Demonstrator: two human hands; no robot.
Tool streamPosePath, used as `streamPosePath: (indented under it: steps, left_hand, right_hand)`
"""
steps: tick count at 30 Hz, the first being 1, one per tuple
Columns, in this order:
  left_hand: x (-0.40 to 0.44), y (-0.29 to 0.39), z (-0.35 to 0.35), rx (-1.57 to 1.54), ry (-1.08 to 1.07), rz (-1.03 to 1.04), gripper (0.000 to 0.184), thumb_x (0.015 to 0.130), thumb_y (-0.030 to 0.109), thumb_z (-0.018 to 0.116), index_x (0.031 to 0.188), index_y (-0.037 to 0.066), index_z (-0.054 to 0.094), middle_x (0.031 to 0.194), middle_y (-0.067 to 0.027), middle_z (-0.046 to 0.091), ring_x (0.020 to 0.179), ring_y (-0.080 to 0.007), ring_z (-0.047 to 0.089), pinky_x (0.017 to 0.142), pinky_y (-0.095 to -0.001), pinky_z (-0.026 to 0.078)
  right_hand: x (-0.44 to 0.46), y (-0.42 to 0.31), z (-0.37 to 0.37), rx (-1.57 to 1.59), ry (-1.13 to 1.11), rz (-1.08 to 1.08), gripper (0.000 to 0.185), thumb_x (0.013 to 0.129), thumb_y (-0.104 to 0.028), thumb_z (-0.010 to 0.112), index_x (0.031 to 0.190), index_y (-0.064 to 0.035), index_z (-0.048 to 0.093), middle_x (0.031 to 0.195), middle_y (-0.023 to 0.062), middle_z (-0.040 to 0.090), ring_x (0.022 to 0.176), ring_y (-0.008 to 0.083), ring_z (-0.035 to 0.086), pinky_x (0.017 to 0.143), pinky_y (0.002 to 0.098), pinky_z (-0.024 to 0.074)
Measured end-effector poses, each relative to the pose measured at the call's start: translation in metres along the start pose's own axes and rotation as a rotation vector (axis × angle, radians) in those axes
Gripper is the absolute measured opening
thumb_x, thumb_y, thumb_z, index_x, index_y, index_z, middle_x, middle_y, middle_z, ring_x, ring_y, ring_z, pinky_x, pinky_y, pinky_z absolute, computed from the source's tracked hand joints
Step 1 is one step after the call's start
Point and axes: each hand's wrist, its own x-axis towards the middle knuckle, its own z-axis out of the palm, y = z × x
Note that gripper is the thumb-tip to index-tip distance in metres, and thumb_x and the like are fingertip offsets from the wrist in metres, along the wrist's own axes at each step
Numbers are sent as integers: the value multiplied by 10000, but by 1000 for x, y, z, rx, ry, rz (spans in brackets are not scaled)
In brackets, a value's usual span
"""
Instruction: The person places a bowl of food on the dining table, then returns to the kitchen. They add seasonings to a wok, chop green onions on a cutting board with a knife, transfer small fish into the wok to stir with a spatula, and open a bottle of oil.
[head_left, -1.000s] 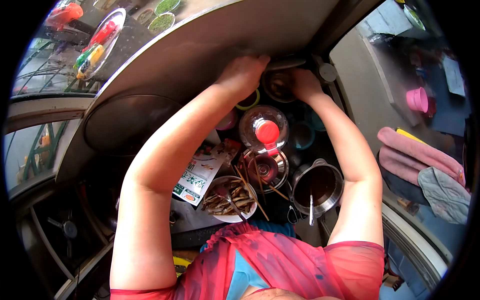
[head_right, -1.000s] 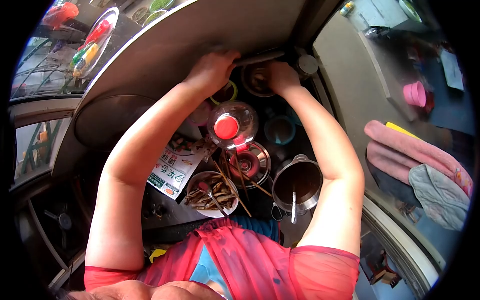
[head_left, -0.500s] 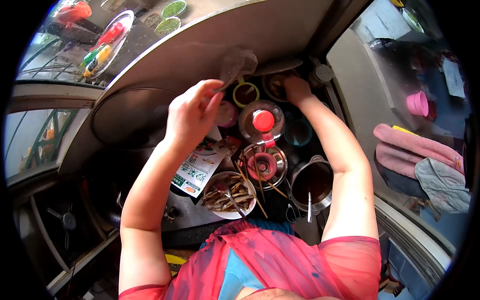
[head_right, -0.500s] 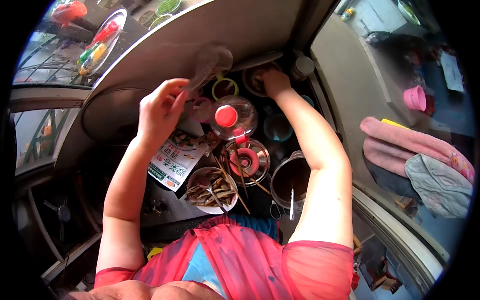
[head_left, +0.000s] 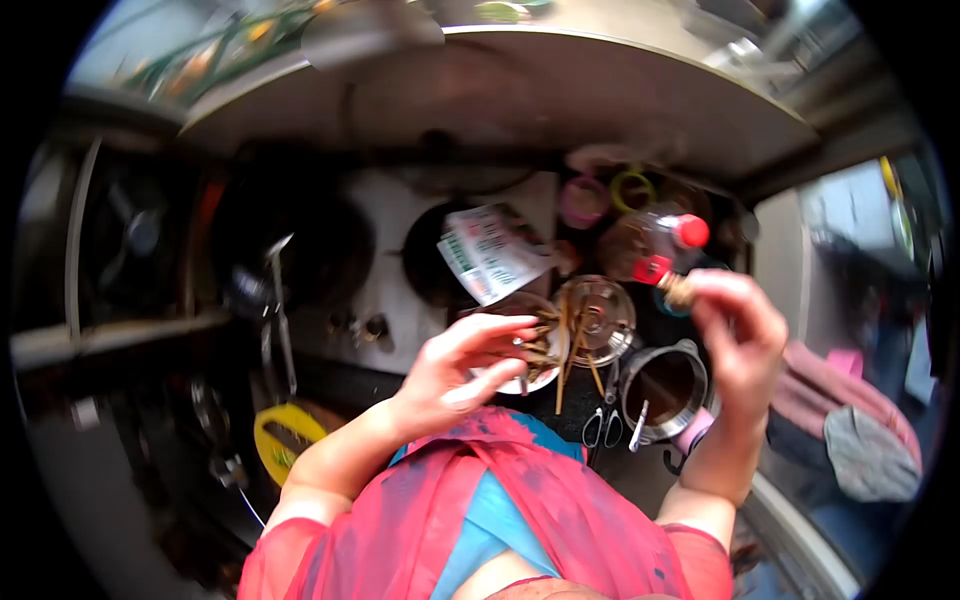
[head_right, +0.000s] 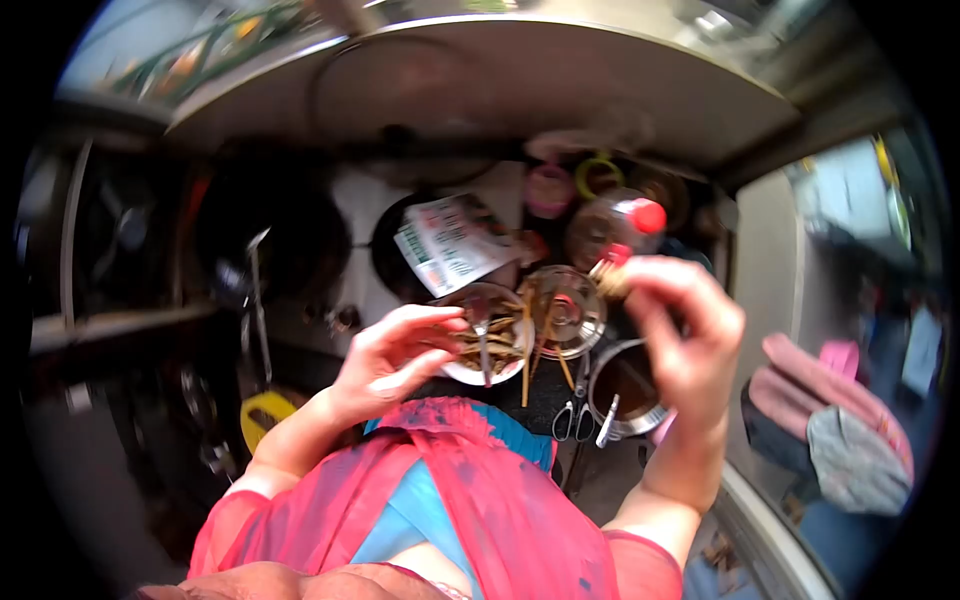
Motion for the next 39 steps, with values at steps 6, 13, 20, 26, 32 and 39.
streamPosePath:
  steps: [6, 13, 20, 26, 32, 39]
  left_hand:
    - [-129, -1, -16, -374, 247, 118, 394, 890, -31, 593, 1275, -25, 513, 1179, -101, 561, 1054, -155, 585, 921, -281, 484]
    - [-337, -71, -55, -573, 858, 252, 224, 851, 0, 668, 1067, -13, 611, 986, -86, 681, 854, -115, 642, 762, -235, 527]
    - [-531, -177, -54, -658, 1337, 266, 187, 863, 8, 646, 1048, -18, 627, 918, -98, 677, 792, -135, 640, 744, -246, 523]
    - [-638, -319, -67, -669, 1589, 58, 215, 881, 63, 648, 1080, -1, 597, 990, -43, 634, 844, -99, 605, 796, -216, 492]
    - [-660, -436, -113, -253, 1674, -110, 153, 868, 64, 661, 996, -2, 611, 896, -53, 655, 684, -94, 601, 634, -224, 493]
    - [-674, -422, -138, 630, 1856, -235, 170, 749, 85, 733, 887, 32, 649, 933, -113, 563, 858, -285, 587, 777, -379, 490]
  right_hand:
    - [-85, -68, 161, 331, -450, -154, 259, 709, 78, 732, 944, -1, 658, 907, 104, 646, 817, 186, 644, 703, 275, 521]
    - [-203, -133, 316, 676, -949, 202, 289, 809, 79, 667, 1074, 38, 558, 1003, 91, 624, 944, 153, 637, 854, 270, 517]
    - [-379, -118, 476, 312, -1404, 221, 190, 880, -31, 621, 1055, 24, 572, 949, 79, 650, 894, 134, 637, 799, 255, 509]
    - [-517, -56, 612, -188, -1214, -289, 525, 769, -182, 726, 1188, 6, 471, 1116, 236, 581, 965, 374, 611, 814, 400, 505]
    - [-544, -63, 664, -405, -1012, -76, 592, 704, -154, 725, 1178, -29, 394, 1008, 239, 585, 911, 382, 600, 795, 435, 487]
    - [-518, -71, 625, -335, -970, -438, 148, 845, -146, 605, 878, -14, 546, 769, 193, 601, 688, 379, 605, 613, 429, 483]
